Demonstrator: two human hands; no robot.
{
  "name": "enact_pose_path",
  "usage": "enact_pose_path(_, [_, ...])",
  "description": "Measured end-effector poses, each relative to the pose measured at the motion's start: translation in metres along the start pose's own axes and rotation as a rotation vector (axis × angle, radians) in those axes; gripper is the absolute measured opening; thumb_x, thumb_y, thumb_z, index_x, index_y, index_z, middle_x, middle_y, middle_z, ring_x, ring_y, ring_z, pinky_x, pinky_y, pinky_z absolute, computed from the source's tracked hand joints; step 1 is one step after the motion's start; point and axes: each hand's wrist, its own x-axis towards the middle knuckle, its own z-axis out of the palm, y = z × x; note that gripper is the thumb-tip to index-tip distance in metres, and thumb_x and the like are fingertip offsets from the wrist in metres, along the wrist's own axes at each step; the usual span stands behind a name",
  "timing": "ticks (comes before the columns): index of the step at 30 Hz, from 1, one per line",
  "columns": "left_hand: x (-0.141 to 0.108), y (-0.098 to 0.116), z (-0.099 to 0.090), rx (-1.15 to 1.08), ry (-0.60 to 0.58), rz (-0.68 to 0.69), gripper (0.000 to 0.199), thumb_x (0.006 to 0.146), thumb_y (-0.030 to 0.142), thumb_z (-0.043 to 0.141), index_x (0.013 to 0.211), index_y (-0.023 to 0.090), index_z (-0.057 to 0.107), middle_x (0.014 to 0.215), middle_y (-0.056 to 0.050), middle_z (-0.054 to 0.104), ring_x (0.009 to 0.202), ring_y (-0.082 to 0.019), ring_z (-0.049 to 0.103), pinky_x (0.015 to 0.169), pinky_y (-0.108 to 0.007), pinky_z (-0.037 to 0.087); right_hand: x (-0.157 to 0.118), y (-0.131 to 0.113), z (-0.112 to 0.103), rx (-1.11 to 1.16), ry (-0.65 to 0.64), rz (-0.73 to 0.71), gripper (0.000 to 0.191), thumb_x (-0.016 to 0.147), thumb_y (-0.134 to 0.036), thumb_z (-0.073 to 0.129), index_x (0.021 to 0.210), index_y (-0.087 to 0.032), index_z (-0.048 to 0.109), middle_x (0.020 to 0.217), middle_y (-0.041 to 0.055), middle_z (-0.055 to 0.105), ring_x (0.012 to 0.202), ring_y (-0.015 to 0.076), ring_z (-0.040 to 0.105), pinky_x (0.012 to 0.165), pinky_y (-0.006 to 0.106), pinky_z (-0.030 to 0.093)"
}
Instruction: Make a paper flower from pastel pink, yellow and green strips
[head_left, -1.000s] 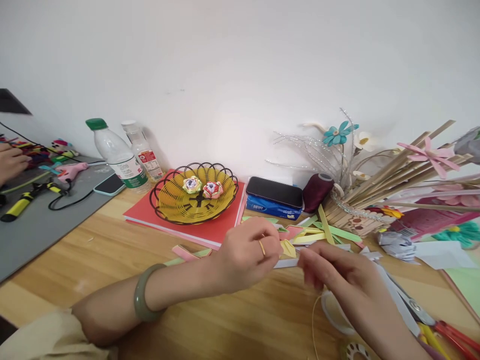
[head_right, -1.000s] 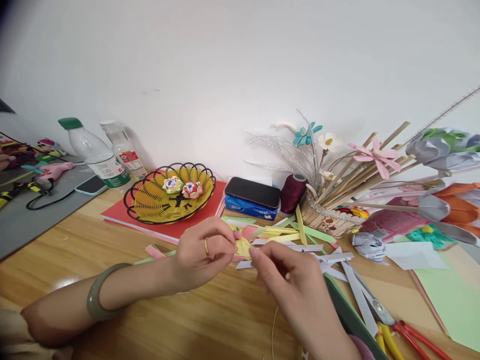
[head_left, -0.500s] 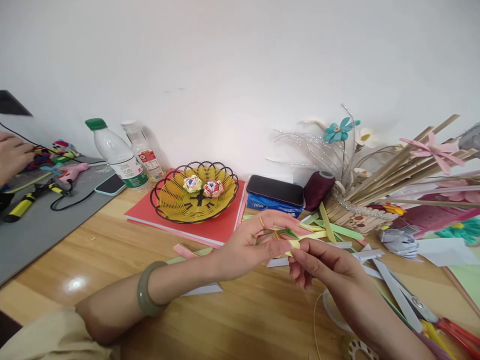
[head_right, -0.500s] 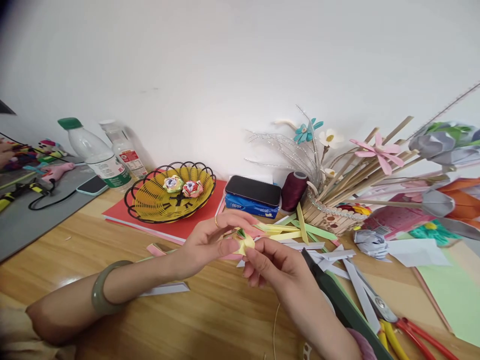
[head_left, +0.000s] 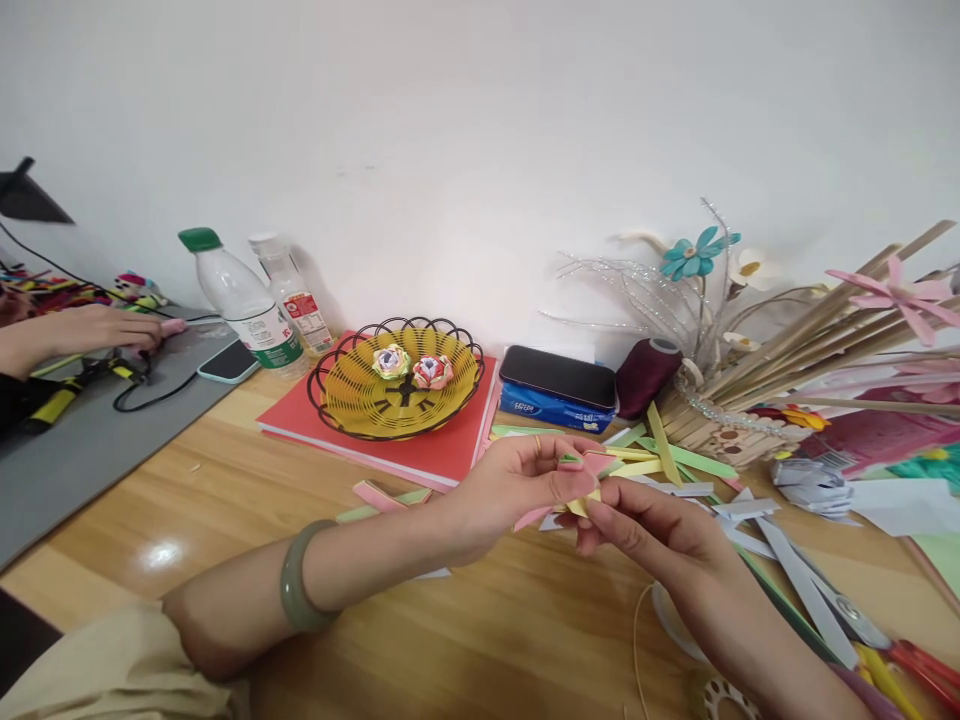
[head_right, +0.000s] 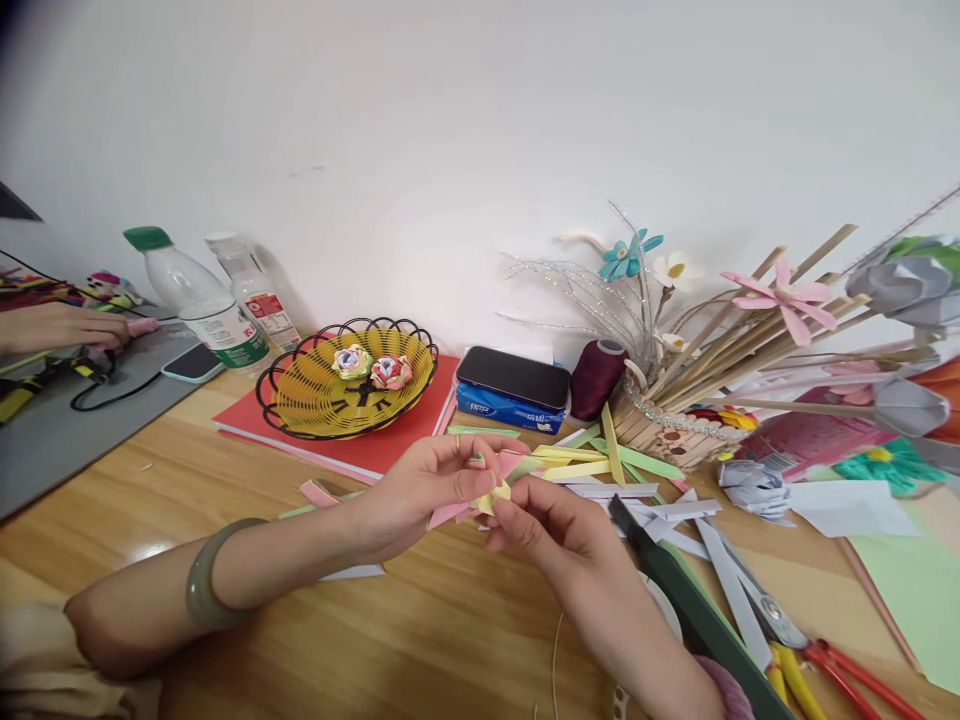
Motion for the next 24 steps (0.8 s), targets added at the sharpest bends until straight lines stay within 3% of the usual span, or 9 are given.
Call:
enact_pose_path(4, [0.000,-0.001,0.004,0.021,0.056,-0.024,0.036,0.071,0.047,0.060,0.074,0.012,0.051,0.062,0.001,0.049,0.048,-0.006,0.046,0.041,-0.017,0.033,0.000,-0.002,0.002,0.021,-0.019,0.020,0.033,0.079,-0.046,0.050,0.060,-0.020,0.058,0.062,0.0004,0.058,0.066,0.0155,0.055,0.066,0.026,0.042])
enact_pose_path(8, [-0.002,0.001,0.009,0.091,0.133,0.001,0.044,0.071,0.053,0.057,0.089,0.013,0.053,0.063,0.003,0.047,0.044,-0.005,0.041,0.038,-0.017,0.031,-0.001,-0.003,0.007,0.123,-0.032,0.046,0.036,0.079,-0.046,0.050,0.056,-0.020,0.055,0.062,0.0019,0.061,0.065,0.0155,0.057,0.067,0.026,0.043])
enact_pose_path(12, [-0.003,0.001,0.011,0.140,0.179,0.039,0.038,0.071,0.052,0.056,0.084,0.016,0.053,0.066,0.004,0.044,0.044,-0.003,0.035,0.036,-0.016,0.026,-0.003,-0.002,0.013,0.260,-0.032,0.138,0.033,0.078,-0.047,0.052,0.059,-0.020,0.052,0.052,0.0003,0.058,0.060,0.0162,0.059,0.063,0.029,0.046])
enact_pose_path(24, [-0.002,-0.002,0.011,0.036,0.189,0.070,0.033,0.076,0.047,0.054,0.086,0.015,0.052,0.060,0.004,0.049,0.045,-0.005,0.044,0.043,-0.018,0.035,-0.004,0.006,0.015,0.386,-0.044,0.125,0.028,0.081,-0.038,0.053,0.063,-0.017,0.059,0.061,0.0010,0.063,0.063,0.0127,0.059,0.059,0.024,0.046])
